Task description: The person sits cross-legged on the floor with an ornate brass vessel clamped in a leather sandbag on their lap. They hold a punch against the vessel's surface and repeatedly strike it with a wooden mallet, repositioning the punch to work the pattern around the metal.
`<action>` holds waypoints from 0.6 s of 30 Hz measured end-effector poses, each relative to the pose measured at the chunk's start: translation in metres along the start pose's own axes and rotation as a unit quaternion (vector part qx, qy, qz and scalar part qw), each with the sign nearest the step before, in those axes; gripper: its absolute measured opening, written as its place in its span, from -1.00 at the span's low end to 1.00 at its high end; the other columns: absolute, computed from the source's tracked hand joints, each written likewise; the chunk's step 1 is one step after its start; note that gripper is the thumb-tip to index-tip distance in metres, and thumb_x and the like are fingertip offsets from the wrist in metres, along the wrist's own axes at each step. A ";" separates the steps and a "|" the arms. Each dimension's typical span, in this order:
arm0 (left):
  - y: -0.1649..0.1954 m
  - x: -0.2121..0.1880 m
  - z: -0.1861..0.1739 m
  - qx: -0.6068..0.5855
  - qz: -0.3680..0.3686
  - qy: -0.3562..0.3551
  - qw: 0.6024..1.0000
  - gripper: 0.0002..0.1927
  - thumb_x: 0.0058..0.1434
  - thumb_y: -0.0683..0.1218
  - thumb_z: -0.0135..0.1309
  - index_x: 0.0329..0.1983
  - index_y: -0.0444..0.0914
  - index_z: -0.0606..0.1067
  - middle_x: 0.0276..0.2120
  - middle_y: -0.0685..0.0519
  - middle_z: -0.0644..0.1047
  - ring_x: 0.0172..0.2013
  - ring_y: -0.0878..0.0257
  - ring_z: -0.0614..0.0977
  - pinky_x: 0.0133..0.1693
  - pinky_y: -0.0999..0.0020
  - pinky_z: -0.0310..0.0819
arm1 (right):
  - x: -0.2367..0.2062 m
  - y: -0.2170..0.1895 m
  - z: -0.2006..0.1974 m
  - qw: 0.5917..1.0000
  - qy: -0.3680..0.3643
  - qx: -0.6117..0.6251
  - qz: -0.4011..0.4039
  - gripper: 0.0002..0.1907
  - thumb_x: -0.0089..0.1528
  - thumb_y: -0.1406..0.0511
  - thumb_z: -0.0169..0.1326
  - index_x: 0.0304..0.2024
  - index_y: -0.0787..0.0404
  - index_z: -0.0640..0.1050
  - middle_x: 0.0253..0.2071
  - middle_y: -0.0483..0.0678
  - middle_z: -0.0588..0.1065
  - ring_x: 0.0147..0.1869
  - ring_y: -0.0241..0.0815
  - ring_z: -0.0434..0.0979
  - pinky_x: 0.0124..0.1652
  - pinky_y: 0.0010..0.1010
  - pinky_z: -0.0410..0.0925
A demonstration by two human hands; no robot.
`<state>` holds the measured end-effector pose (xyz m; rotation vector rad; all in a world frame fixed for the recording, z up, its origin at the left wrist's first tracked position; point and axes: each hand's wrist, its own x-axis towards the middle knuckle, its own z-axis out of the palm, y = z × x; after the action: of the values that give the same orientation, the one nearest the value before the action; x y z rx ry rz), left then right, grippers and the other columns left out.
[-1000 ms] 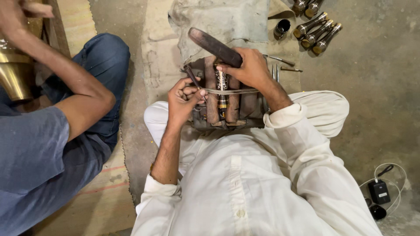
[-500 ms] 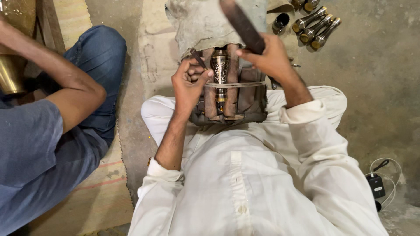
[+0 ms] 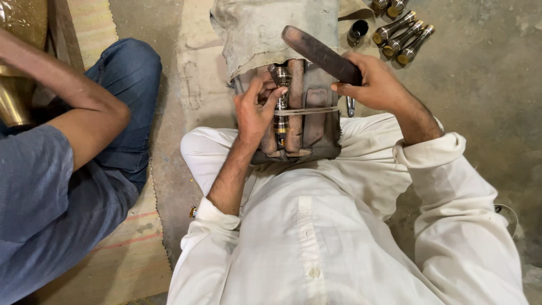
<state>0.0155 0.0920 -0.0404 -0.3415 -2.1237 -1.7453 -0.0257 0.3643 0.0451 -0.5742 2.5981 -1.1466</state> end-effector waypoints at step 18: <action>-0.015 -0.006 0.007 0.065 0.015 0.020 0.998 -0.60 0.25 -0.26 0.31 0.11 -0.36 0.46 -0.15 -0.11 0.70 -0.15 0.19 0.78 -0.21 0.39 0.74 | 0.016 -0.042 -0.020 0.956 0.034 -0.262 -0.127 -0.63 0.27 0.13 0.32 -0.03 0.20 0.58 -0.41 0.04 0.57 -0.38 0.04 0.61 -0.32 -0.15 0.40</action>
<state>0.0140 0.0961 -0.0580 -0.2971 -2.1796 -1.5743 -0.0367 0.3443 0.0892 -1.0138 2.9595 -0.5202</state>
